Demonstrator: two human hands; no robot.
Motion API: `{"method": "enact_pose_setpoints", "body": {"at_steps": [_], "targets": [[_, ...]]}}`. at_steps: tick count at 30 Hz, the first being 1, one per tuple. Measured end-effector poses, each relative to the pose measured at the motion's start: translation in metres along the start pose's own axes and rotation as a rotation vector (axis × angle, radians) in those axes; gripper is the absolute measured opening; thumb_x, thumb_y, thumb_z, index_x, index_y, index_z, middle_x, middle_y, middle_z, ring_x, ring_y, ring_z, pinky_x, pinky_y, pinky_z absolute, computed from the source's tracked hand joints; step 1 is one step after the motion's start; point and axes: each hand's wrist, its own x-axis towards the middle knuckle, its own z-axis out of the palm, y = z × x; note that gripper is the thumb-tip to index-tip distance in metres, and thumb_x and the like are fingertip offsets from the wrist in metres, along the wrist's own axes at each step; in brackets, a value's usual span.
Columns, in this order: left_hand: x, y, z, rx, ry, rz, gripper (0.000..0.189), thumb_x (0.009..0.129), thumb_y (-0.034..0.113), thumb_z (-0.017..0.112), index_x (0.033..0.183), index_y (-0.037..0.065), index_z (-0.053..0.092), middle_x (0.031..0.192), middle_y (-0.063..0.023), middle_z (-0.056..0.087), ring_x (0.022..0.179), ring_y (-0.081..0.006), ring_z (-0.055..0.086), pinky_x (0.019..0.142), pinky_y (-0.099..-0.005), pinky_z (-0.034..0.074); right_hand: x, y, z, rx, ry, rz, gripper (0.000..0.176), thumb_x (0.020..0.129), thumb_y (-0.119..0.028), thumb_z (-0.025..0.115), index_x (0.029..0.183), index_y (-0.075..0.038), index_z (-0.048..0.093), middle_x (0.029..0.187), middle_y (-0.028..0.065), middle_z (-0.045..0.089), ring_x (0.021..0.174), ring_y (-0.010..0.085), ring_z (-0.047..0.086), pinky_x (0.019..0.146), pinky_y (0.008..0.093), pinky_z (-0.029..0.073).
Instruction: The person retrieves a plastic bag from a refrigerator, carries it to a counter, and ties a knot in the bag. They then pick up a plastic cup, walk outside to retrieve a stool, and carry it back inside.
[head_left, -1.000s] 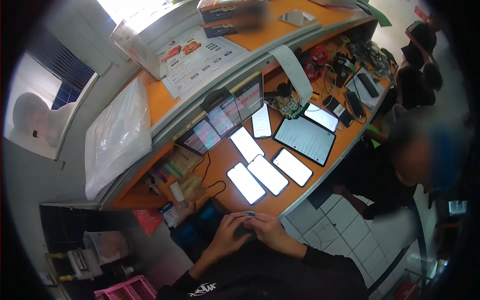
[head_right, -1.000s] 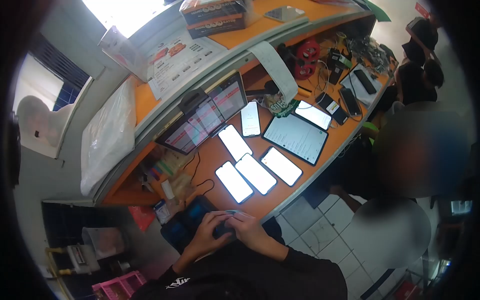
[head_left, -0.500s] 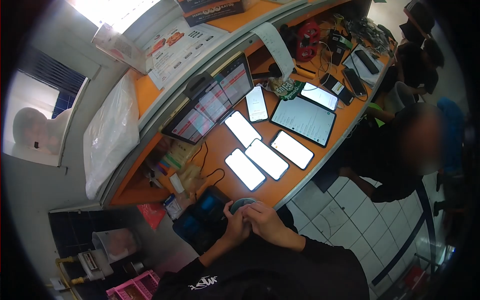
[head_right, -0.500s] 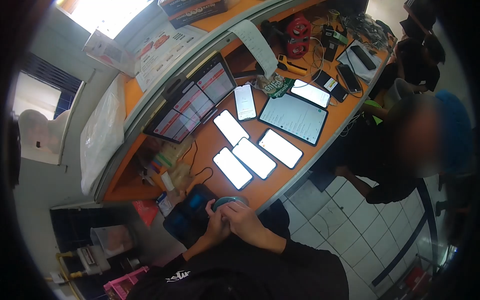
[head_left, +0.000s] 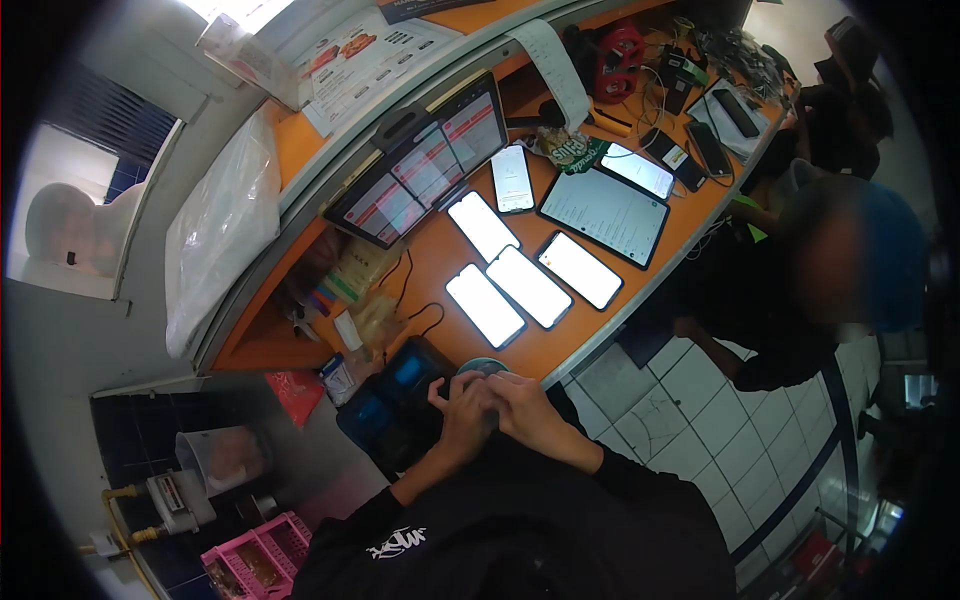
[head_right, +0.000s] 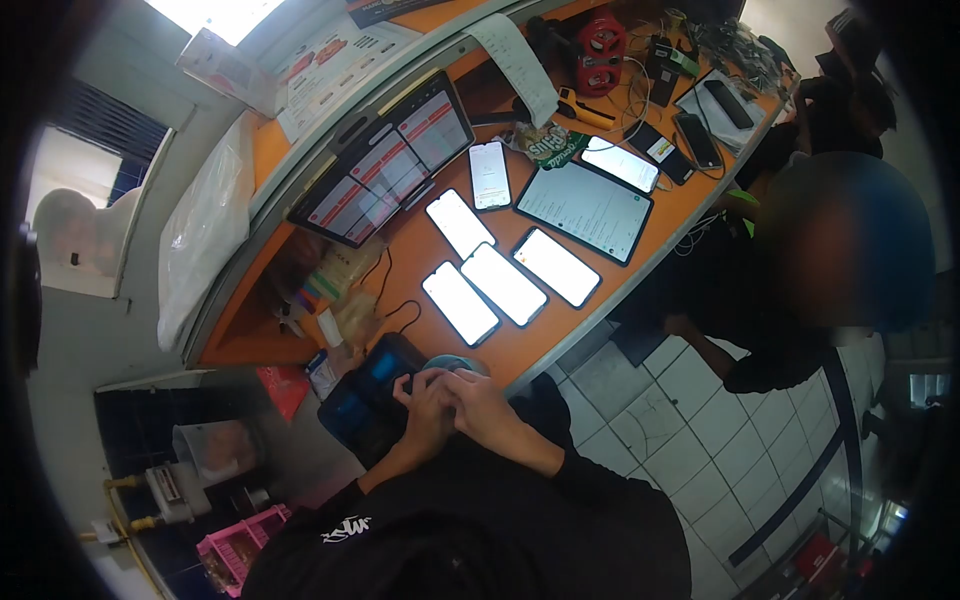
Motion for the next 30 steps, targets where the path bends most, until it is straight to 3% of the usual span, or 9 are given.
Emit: {"method": "enact_pose_setpoints", "body": {"at_steps": [6,9,12,15,21,24,30], "targets": [[0.006,0.000,-0.003,0.091,0.010,-0.005,0.039,0.069,0.017,0.066,0.106,0.009,0.056,0.112,-0.0058,0.048,0.119,-0.0254,0.037,0.094,-0.0537,0.014,0.000,-0.006,0.003,-0.018,0.070,-0.015,0.009,0.074,0.003,0.056,0.081,0.001,0.051,0.078,0.0151,0.053,0.074,0.0338,0.056,0.063,0.0367,0.045],[0.007,0.004,-0.005,0.059,0.000,-0.043,0.041,0.069,0.020,0.067,0.107,0.010,0.056,0.113,-0.0062,0.047,0.119,-0.0258,0.036,0.094,-0.0536,0.014,-0.003,0.004,0.010,-0.068,0.034,-0.042,0.021,0.075,-0.002,0.060,0.093,-0.001,0.049,0.093,0.0171,0.053,0.088,0.0356,0.055,0.072,0.0407,0.045],[0.006,0.004,-0.002,0.072,-0.007,-0.061,0.043,0.069,0.022,0.068,0.109,0.011,0.055,0.113,-0.0064,0.046,0.120,-0.0259,0.034,0.094,-0.0537,0.014,-0.003,-0.001,0.003,-0.051,-0.008,0.020,0.027,0.075,-0.005,0.061,0.099,-0.002,0.049,0.098,0.0169,0.052,0.094,0.0357,0.053,0.076,0.0409,0.045],[0.007,0.007,-0.005,0.084,-0.022,-0.075,0.043,0.069,0.023,0.069,0.109,0.011,0.055,0.113,-0.0063,0.045,0.120,-0.0257,0.033,0.095,-0.0538,0.014,-0.003,0.007,0.002,-0.093,-0.012,-0.057,0.030,0.074,-0.007,0.062,0.101,-0.001,0.050,0.099,0.0168,0.052,0.095,0.0355,0.053,0.077,0.0404,0.046],[0.008,0.004,-0.003,0.207,0.004,0.015,0.038,0.071,0.026,0.067,0.105,0.011,0.057,0.119,-0.0044,0.044,0.121,-0.0245,0.032,0.096,-0.0540,0.013,-0.012,0.017,0.012,-0.131,-0.001,-0.071,0.025,0.069,-0.002,0.062,0.091,-0.002,0.050,0.090,0.0148,0.053,0.089,0.0332,0.054,0.074,0.0391,0.046],[0.008,0.006,-0.004,0.301,0.018,0.090,0.035,0.071,0.028,0.066,0.101,0.012,0.059,0.122,-0.0031,0.043,0.121,-0.0240,0.032,0.096,-0.0548,0.012,-0.013,0.014,0.010,-0.058,0.065,-0.103,0.017,0.067,0.005,0.058,0.080,-0.002,0.049,0.079,0.0146,0.053,0.078,0.0330,0.055,0.066,0.0380,0.044],[0.002,-0.006,-0.005,0.274,-0.017,0.166,0.034,0.072,0.030,0.064,0.095,0.006,0.059,0.124,-0.0059,0.043,0.122,-0.0267,0.031,0.099,-0.0528,0.008,-0.017,0.010,0.006,0.074,-0.042,-0.019,0.017,0.069,0.005,0.059,0.079,-0.001,0.048,0.079,0.0161,0.052,0.075,0.0344,0.055,0.062,0.0376,0.045]]}}
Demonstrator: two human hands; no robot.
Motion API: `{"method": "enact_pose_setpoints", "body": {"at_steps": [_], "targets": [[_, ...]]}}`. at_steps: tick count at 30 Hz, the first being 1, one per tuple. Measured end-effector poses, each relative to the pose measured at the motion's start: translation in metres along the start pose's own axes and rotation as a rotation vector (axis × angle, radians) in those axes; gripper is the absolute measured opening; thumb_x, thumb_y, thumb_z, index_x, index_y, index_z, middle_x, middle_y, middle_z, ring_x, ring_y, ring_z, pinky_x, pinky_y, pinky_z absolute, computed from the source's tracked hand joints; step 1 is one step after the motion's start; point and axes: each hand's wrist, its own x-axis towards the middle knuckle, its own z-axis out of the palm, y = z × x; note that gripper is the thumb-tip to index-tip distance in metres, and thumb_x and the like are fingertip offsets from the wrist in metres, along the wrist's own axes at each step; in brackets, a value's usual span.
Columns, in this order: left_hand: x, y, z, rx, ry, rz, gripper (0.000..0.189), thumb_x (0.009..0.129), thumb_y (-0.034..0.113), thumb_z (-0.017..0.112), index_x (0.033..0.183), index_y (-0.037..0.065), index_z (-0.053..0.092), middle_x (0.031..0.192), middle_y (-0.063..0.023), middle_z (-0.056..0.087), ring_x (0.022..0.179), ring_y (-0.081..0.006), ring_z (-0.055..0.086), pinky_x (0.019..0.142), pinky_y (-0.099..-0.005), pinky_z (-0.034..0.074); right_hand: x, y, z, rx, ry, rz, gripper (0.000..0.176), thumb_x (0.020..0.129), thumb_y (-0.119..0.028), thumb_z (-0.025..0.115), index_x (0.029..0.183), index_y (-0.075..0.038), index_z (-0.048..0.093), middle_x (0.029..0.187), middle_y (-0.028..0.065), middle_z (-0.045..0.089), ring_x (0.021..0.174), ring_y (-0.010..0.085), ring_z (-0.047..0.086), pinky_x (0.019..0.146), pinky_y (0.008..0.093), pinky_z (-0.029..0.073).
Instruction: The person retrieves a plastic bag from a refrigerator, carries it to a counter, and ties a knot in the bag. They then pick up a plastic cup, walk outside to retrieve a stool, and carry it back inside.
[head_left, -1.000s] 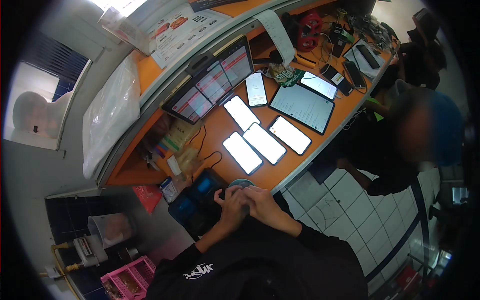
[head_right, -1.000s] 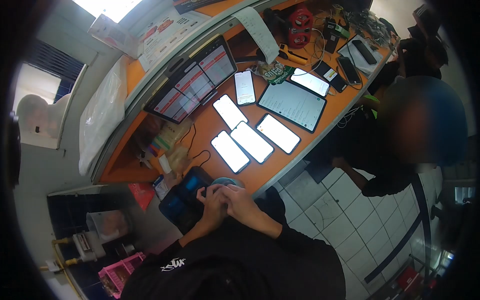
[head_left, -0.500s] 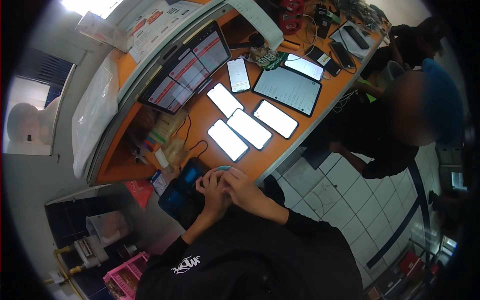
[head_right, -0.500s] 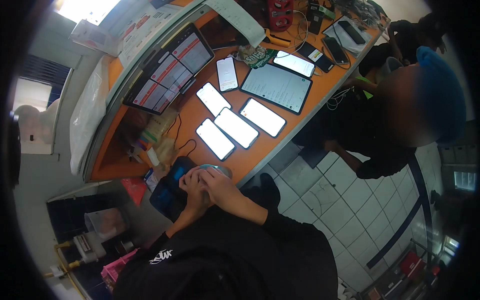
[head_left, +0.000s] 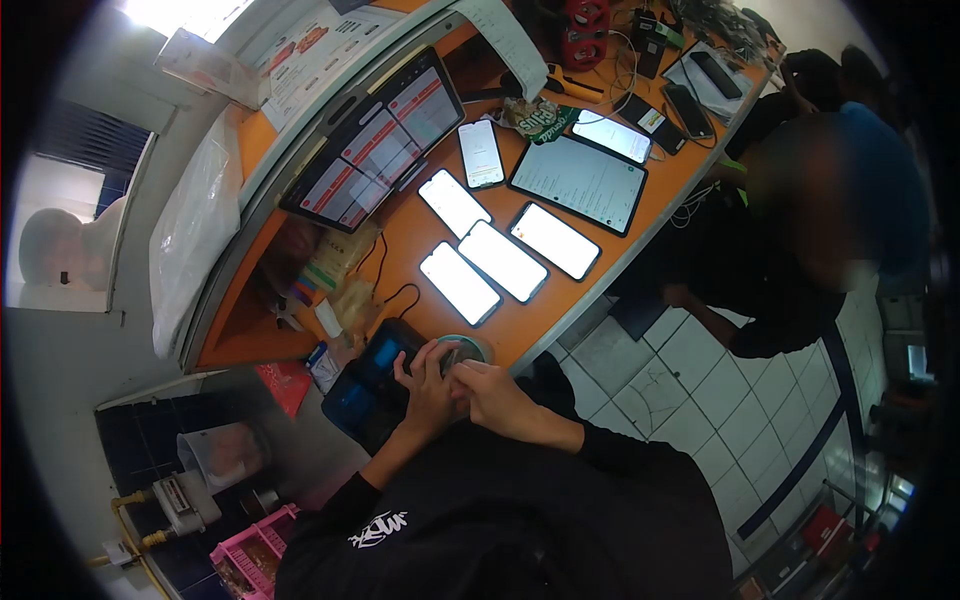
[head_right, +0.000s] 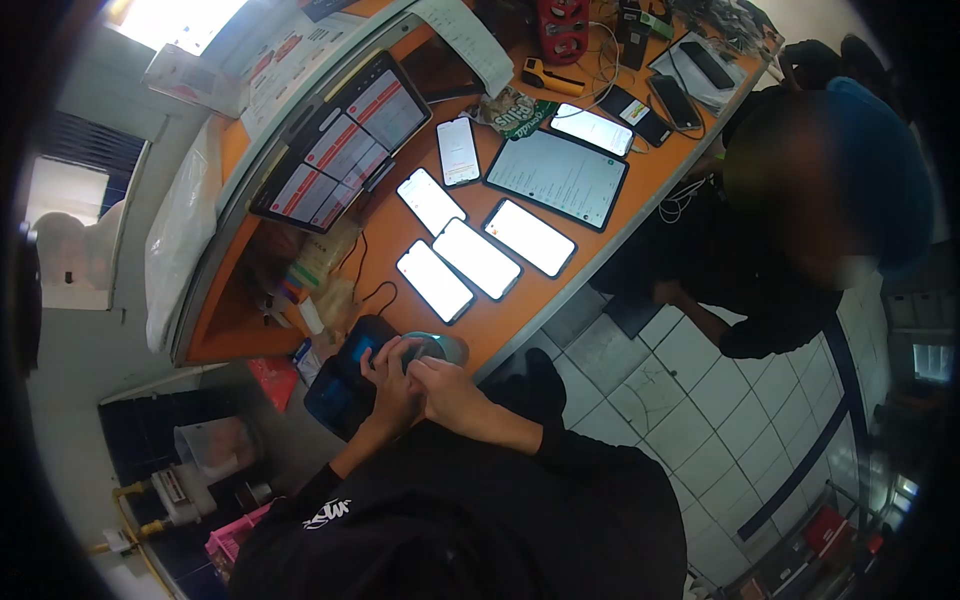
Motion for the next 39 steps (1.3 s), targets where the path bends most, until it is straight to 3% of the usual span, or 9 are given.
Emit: {"method": "enact_pose_setpoints", "body": {"at_steps": [6,9,12,18,21,24,27,36,39], "targets": [[0.006,-0.001,-0.009,-0.187,-0.029,-0.118,0.039,0.065,0.030,0.071,0.099,0.014,0.061,0.126,-0.0032,0.042,0.123,-0.0277,0.029,0.097,-0.0553,0.009,0.012,-0.028,-0.010,-0.167,0.119,-0.082,0.018,0.071,-0.003,0.064,0.085,-0.003,0.052,0.087,0.0157,0.052,0.080,0.0332,0.055,0.064,0.0368,0.046],[0.008,0.000,-0.008,-0.235,-0.009,-0.181,0.049,0.059,0.031,0.076,0.103,0.017,0.060,0.130,-0.0022,0.040,0.124,-0.0288,0.028,0.097,-0.0567,0.010,0.014,-0.032,-0.016,-0.397,0.121,-0.268,0.021,0.071,-0.004,0.065,0.088,-0.003,0.053,0.089,0.0143,0.052,0.082,0.0326,0.054,0.065,0.0370,0.046],[0.005,0.003,0.000,-0.185,0.019,-0.201,0.056,0.057,0.031,0.077,0.108,0.017,0.058,0.132,-0.0024,0.040,0.123,-0.0292,0.029,0.097,-0.0567,0.009,0.015,-0.018,-0.013,-0.465,0.131,-0.219,0.022,0.071,-0.006,0.066,0.088,-0.002,0.053,0.090,0.0140,0.051,0.081,0.0326,0.055,0.065,0.0376,0.047],[0.008,0.004,0.004,-0.158,0.053,-0.162,0.058,0.061,0.032,0.076,0.112,0.014,0.055,0.129,-0.0035,0.039,0.124,-0.0289,0.027,0.097,-0.0579,0.009,0.014,-0.013,-0.002,-0.306,0.174,-0.074,0.019,0.072,-0.002,0.063,0.087,-0.002,0.053,0.090,0.0144,0.051,0.079,0.0314,0.055,0.065,0.0374,0.047],[0.010,0.000,0.005,-0.131,0.046,-0.124,0.060,0.062,0.034,0.075,0.114,0.012,0.053,0.129,-0.0043,0.037,0.124,-0.0289,0.027,0.097,-0.0586,0.008,0.017,-0.008,0.002,-0.390,0.169,-0.062,0.018,0.072,-0.001,0.063,0.086,-0.002,0.052,0.089,0.0140,0.050,0.078,0.0310,0.055,0.064,0.0371,0.047],[0.008,-0.005,0.009,-0.089,0.038,-0.076,0.063,0.064,0.035,0.075,0.116,0.011,0.051,0.129,-0.0056,0.036,0.125,-0.0290,0.026,0.097,-0.0592,0.007,0.016,-0.002,0.003,-0.424,0.095,0.000,0.023,0.071,-0.001,0.060,0.092,-0.002,0.052,0.097,0.0148,0.051,0.086,0.0323,0.054,0.072,0.0383,0.046],[0.004,-0.011,0.016,-0.070,0.036,-0.050,0.063,0.064,0.036,0.074,0.117,0.011,0.050,0.129,-0.0063,0.036,0.125,-0.0288,0.027,0.097,-0.0592,0.006,0.016,-0.002,0.005,-0.565,0.102,-0.062,0.029,0.068,0.001,0.060,0.095,-0.002,0.051,0.097,0.0149,0.051,0.087,0.0329,0.053,0.073,0.0383,0.046],[0.002,-0.007,0.010,-0.155,0.181,-0.065,0.059,0.058,0.033,0.078,0.108,0.012,0.056,0.123,-0.0051,0.044,0.121,-0.0267,0.033,0.096,-0.0554,0.011,0.008,0.011,0.013,-0.330,0.020,-0.069,0.032,0.067,0.005,0.057,0.097,0.000,0.049,0.096,0.0189,0.050,0.086,0.0374,0.055,0.071,0.0405,0.047],[0.000,-0.008,0.015,-0.179,0.185,-0.078,0.057,0.057,0.034,0.078,0.105,0.012,0.058,0.122,-0.0047,0.044,0.120,-0.0262,0.033,0.095,-0.0553,0.011,0.010,0.000,0.010,-0.289,0.097,-0.137,0.024,0.069,0.006,0.058,0.091,0.000,0.051,0.084,0.0156,0.050,0.077,0.0338,0.055,0.064,0.0361,0.046]]}}
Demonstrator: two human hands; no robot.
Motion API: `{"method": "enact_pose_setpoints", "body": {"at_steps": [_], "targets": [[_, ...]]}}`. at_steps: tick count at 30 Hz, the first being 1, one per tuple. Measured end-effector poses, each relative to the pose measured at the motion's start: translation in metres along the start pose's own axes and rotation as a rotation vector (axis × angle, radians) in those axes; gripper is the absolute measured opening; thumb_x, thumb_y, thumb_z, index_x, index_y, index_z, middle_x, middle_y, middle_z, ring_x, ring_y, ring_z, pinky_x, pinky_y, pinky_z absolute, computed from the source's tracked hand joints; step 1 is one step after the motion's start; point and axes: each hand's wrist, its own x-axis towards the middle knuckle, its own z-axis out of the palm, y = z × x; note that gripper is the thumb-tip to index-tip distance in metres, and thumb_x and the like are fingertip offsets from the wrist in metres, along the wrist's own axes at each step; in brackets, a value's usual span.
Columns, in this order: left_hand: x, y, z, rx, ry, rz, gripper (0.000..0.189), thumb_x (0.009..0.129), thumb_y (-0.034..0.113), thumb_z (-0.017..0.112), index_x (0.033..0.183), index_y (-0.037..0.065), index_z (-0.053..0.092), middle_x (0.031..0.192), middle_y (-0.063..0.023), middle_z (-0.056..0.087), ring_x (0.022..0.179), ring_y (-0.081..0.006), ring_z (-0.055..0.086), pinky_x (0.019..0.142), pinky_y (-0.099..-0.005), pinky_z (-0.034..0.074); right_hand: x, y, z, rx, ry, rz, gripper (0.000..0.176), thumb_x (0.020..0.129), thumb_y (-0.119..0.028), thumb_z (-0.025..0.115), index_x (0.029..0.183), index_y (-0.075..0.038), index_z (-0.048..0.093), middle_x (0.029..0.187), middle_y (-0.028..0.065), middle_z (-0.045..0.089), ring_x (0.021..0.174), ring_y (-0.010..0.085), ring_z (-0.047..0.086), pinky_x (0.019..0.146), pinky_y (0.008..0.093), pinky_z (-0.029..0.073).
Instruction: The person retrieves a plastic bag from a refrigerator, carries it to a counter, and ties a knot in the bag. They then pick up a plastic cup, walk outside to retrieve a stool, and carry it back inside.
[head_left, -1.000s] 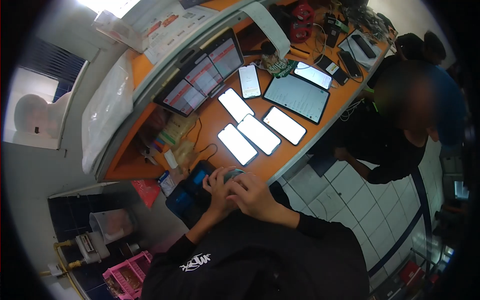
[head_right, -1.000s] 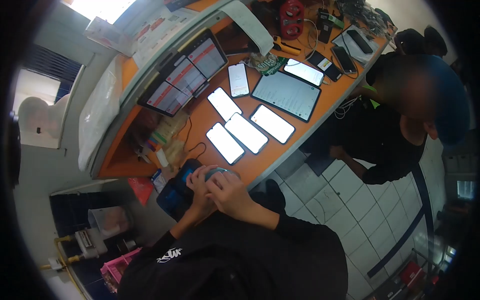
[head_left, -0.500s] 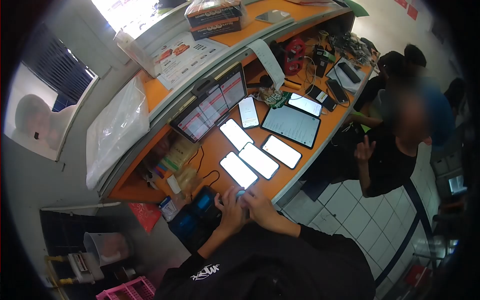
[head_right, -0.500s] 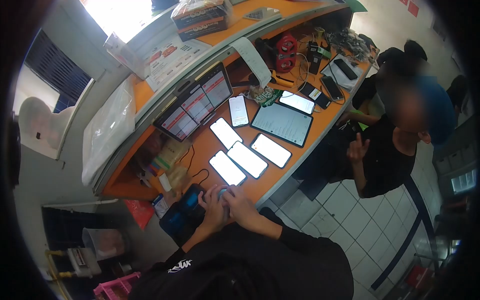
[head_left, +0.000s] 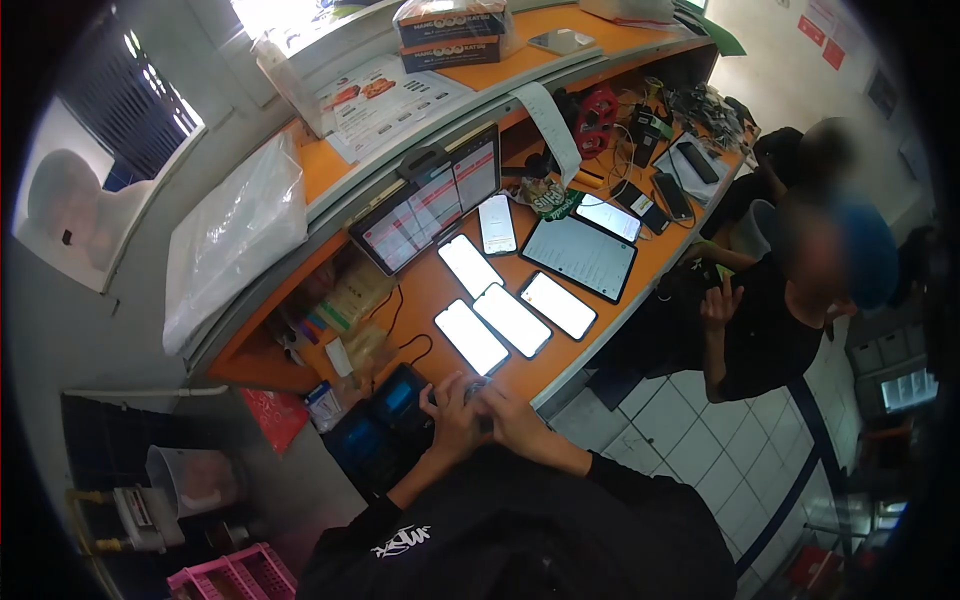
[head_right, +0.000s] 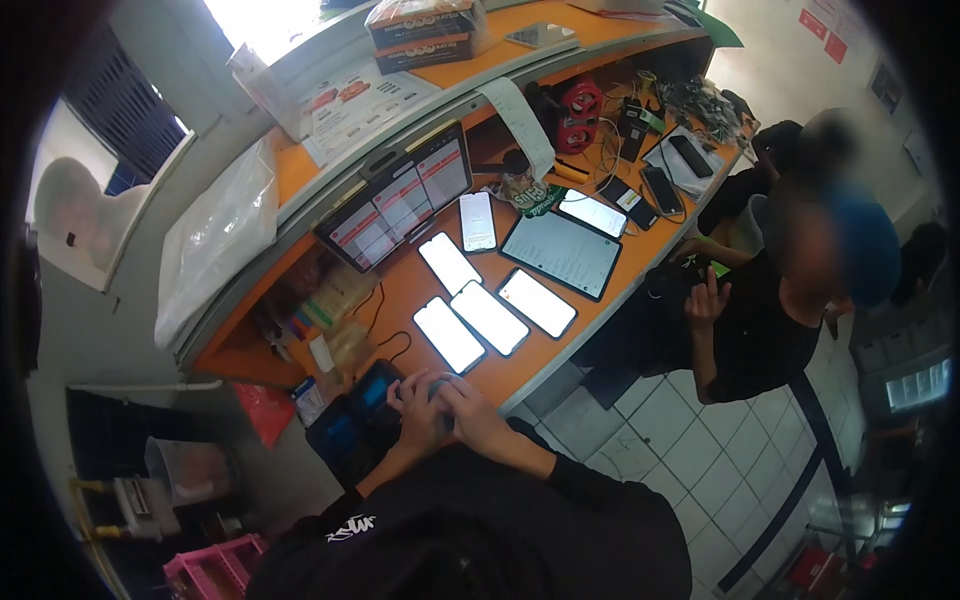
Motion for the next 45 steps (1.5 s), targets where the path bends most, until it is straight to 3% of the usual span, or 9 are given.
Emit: {"method": "enact_pose_setpoints", "body": {"at_steps": [8,18,21,23,34,35,38,41,45], "targets": [[-0.001,0.007,-0.011,-0.064,-0.061,-0.047,0.063,0.061,0.036,0.075,0.114,0.010,0.054,0.122,-0.0070,0.041,0.121,-0.0277,0.031,0.095,-0.0570,0.011,0.006,-0.005,-0.003,0.079,0.008,0.062,0.014,0.076,0.000,0.059,0.089,0.000,0.055,0.081,0.0153,0.055,0.072,0.0319,0.057,0.062,0.0349,0.046],[-0.012,-0.012,-0.007,0.162,-0.123,0.176,0.066,0.063,0.045,0.071,0.115,0.008,0.052,0.125,-0.0054,0.039,0.124,-0.0275,0.029,0.095,-0.0634,0.009,-0.001,-0.006,-0.002,0.217,-0.051,0.138,0.008,0.075,0.003,0.057,0.083,0.000,0.058,0.069,0.0147,0.058,0.066,0.0310,0.060,0.059,0.0343,0.046],[-0.009,-0.012,-0.013,0.146,-0.138,0.185,0.060,0.064,0.044,0.071,0.111,0.011,0.056,0.126,-0.0043,0.039,0.124,-0.0275,0.028,0.095,-0.0634,0.010,0.004,-0.025,-0.018,0.258,-0.100,0.290,0.006,0.078,0.004,0.057,0.082,0.001,0.057,0.065,0.0105,0.056,0.062,0.0161,0.055,0.057,0.0285,0.043],[-0.010,-0.014,-0.012,0.113,-0.140,0.206,0.052,0.066,0.042,0.070,0.108,0.014,0.058,0.126,-0.0038,0.039,0.125,-0.0275,0.027,0.095,-0.0632,0.010,-0.001,-0.021,-0.014,0.352,-0.097,0.357,0.002,0.081,0.003,0.056,0.082,0.001,0.057,0.063,0.0041,0.050,0.062,0.0070,0.043,0.054,0.0257,0.037],[-0.008,-0.028,-0.001,-0.045,-0.084,0.170,0.030,0.065,0.036,0.072,0.093,0.026,0.065,0.128,-0.0089,0.041,0.122,-0.0317,0.031,0.097,-0.0615,0.008,0.004,-0.013,-0.019,0.357,-0.163,0.405,0.009,0.084,0.000,0.058,0.079,-0.003,0.051,0.071,-0.0029,0.048,0.069,0.0043,0.044,0.062,0.0211,0.038],[-0.001,-0.020,-0.013,-0.129,-0.103,0.154,0.019,0.078,0.023,0.056,0.095,0.018,0.063,0.132,-0.0114,0.040,0.124,-0.0327,0.030,0.098,-0.0615,0.009,0.008,-0.015,-0.021,0.422,-0.173,0.416,0.009,0.085,0.000,0.057,0.079,-0.002,0.051,0.072,-0.0023,0.049,0.069,0.0042,0.045,0.063,0.0212,0.039],[0.007,-0.022,-0.017,-0.121,-0.150,0.138,0.023,0.082,0.016,0.053,0.103,0.014,0.061,0.132,-0.0127,0.039,0.126,-0.0335,0.026,0.098,-0.0602,0.006,0.022,-0.022,-0.028,0.497,-0.200,0.435,0.009,0.086,-0.001,0.056,0.079,-0.001,0.051,0.074,-0.0013,0.051,0.070,0.0043,0.046,0.064,0.0212,0.040],[0.004,-0.028,-0.013,-0.173,-0.059,0.130,0.023,0.076,0.013,0.061,0.098,0.020,0.062,0.131,-0.0042,0.040,0.125,-0.0293,0.029,0.097,-0.0584,0.008,0.029,-0.029,-0.026,0.543,-0.163,0.388,0.010,0.084,-0.001,0.055,0.075,0.000,0.052,0.064,0.0011,0.052,0.062,0.0058,0.046,0.057,0.0242,0.039],[0.004,-0.029,-0.013,-0.193,-0.056,0.135,0.026,0.075,0.009,0.060,0.098,0.019,0.062,0.131,-0.0072,0.039,0.125,-0.0313,0.028,0.097,-0.0580,0.008,0.037,-0.041,-0.032,0.570,-0.175,0.390,0.011,0.083,0.000,0.055,0.073,0.001,0.051,0.059,0.0024,0.051,0.058,0.0072,0.047,0.052,0.0259,0.039]]}}
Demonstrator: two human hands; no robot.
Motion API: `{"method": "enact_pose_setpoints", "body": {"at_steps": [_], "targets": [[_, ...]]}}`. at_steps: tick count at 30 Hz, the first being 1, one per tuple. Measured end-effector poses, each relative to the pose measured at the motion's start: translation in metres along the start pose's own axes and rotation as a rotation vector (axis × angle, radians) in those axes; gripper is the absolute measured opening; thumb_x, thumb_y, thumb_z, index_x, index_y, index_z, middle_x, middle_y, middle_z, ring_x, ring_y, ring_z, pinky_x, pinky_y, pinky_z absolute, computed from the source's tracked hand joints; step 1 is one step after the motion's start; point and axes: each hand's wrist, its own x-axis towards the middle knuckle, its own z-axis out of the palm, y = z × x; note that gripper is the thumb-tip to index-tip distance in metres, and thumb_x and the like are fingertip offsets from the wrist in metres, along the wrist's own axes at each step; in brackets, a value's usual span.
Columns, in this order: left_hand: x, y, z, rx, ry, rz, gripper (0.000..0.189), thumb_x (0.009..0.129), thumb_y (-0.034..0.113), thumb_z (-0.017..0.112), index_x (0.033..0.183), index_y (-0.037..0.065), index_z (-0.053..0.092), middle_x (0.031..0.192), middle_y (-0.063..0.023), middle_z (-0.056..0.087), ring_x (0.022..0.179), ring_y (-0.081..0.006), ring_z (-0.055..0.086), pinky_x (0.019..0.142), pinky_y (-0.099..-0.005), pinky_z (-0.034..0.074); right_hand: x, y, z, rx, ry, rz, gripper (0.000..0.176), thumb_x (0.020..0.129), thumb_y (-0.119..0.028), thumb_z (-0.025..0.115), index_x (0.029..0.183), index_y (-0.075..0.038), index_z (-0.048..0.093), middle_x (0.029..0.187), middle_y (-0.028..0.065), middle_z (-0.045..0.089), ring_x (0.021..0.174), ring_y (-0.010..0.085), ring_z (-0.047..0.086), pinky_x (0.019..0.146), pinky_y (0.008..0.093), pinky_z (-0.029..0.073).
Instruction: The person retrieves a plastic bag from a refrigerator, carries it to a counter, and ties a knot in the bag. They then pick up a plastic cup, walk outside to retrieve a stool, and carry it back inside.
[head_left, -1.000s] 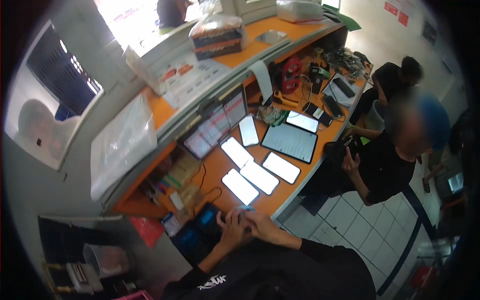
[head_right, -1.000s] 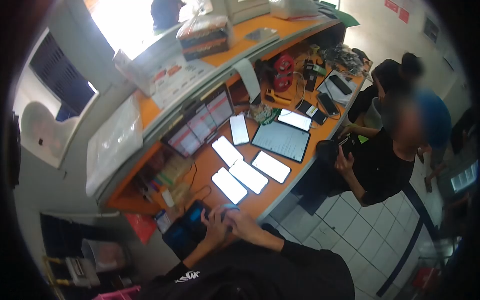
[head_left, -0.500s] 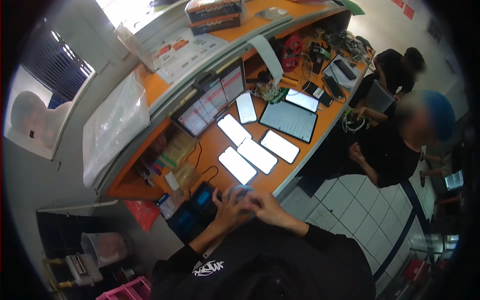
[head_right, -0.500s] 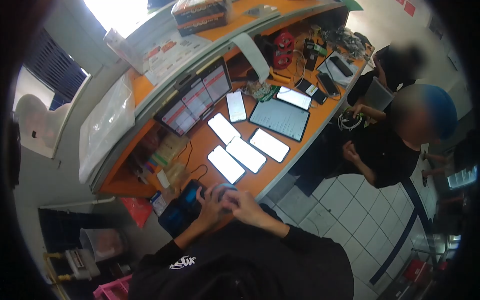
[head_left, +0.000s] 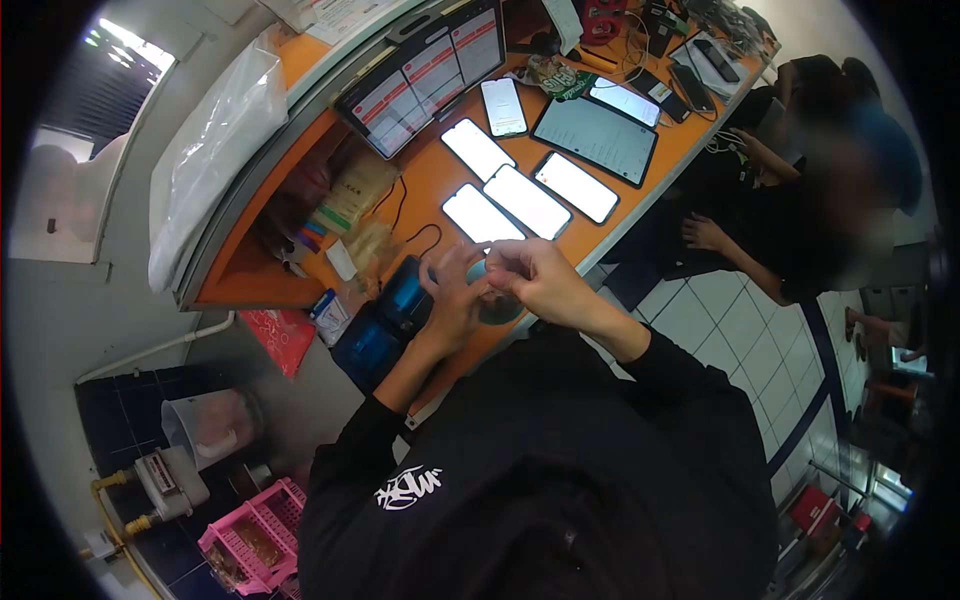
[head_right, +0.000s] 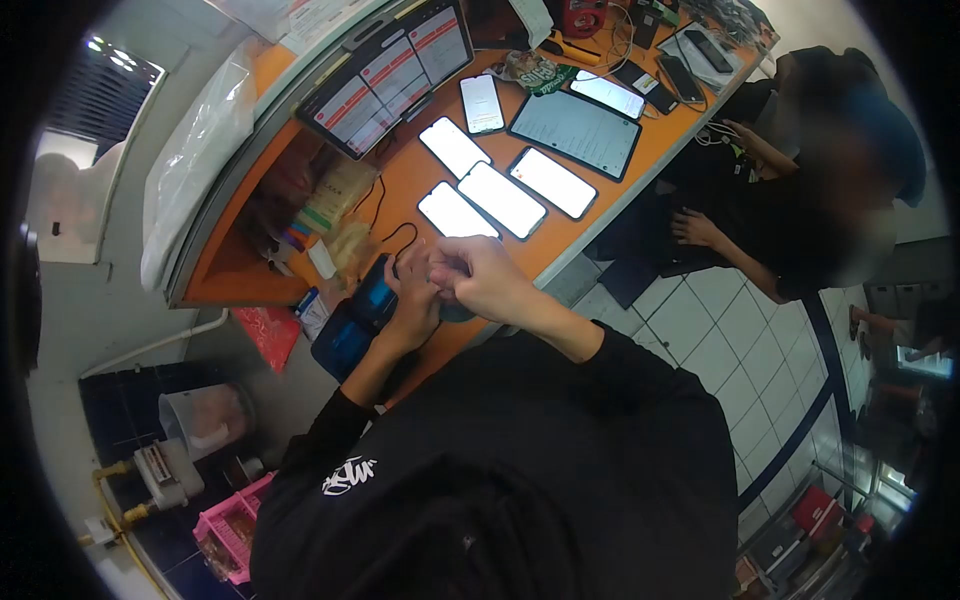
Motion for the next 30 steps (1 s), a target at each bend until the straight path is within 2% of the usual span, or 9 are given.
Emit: {"method": "enact_pose_setpoints", "body": {"at_steps": [3,9,14,21,24,30], "targets": [[0.000,0.000,0.001,-0.016,-0.015,0.002,0.028,0.075,0.007,0.060,0.100,0.019,0.061,0.130,-0.0094,0.038,0.125,-0.0336,0.028,0.098,-0.0578,0.008,-0.001,-0.006,-0.004,-0.034,-0.077,0.039,0.014,0.087,-0.003,0.055,0.074,-0.002,0.049,0.069,-0.0023,0.046,0.065,0.0040,0.040,0.057,0.0222,0.036],[0.003,0.005,0.000,-0.083,0.010,0.009,0.028,0.076,0.008,0.059,0.103,0.019,0.059,0.129,-0.0109,0.038,0.125,-0.0368,0.028,0.099,-0.0576,0.007,-0.004,-0.019,-0.006,-0.104,-0.086,0.015,0.015,0.087,-0.003,0.054,0.074,-0.001,0.049,0.066,-0.0032,0.043,0.063,0.0043,0.039,0.056,0.0222,0.036],[0.003,0.008,0.000,-0.094,-0.007,-0.001,0.024,0.077,0.009,0.058,0.100,0.016,0.060,0.130,-0.0123,0.038,0.125,-0.0375,0.029,0.098,-0.0571,0.008,-0.007,-0.027,-0.005,-0.103,-0.090,0.014,0.016,0.087,-0.002,0.054,0.072,-0.001,0.048,0.066,-0.0020,0.045,0.063,0.0052,0.041,0.057,0.0232,0.037],[-0.010,-0.002,0.013,-0.077,-0.018,-0.013,0.022,0.076,0.007,0.057,0.096,0.014,0.061,0.128,-0.0143,0.038,0.125,-0.0368,0.029,0.098,-0.0567,0.008,-0.013,-0.040,-0.001,-0.252,-0.102,-0.055,0.016,0.087,0.000,0.053,0.072,0.001,0.047,0.065,-0.0006,0.046,0.065,0.0065,0.045,0.059,0.0247,0.040],[-0.015,-0.003,0.017,-0.076,-0.019,-0.031,0.021,0.076,0.007,0.057,0.095,0.014,0.060,0.128,-0.0141,0.038,0.125,-0.0363,0.028,0.097,-0.0571,0.008,-0.014,-0.041,0.001,-0.191,-0.105,-0.026,0.016,0.086,0.001,0.053,0.072,0.001,0.047,0.065,-0.0006,0.046,0.065,0.0066,0.045,0.059,0.0250,0.040],[-0.014,-0.006,0.017,-0.111,-0.013,-0.020,0.020,0.076,0.007,0.056,0.094,0.014,0.061,0.128,-0.0135,0.038,0.125,-0.0355,0.027,0.097,-0.0568,0.009,-0.012,-0.053,0.000,-0.282,-0.138,-0.040,0.015,0.086,0.002,0.052,0.072,0.001,0.047,0.063,-0.0011,0.045,0.063,0.0063,0.042,0.057,0.0246,0.038]]}}
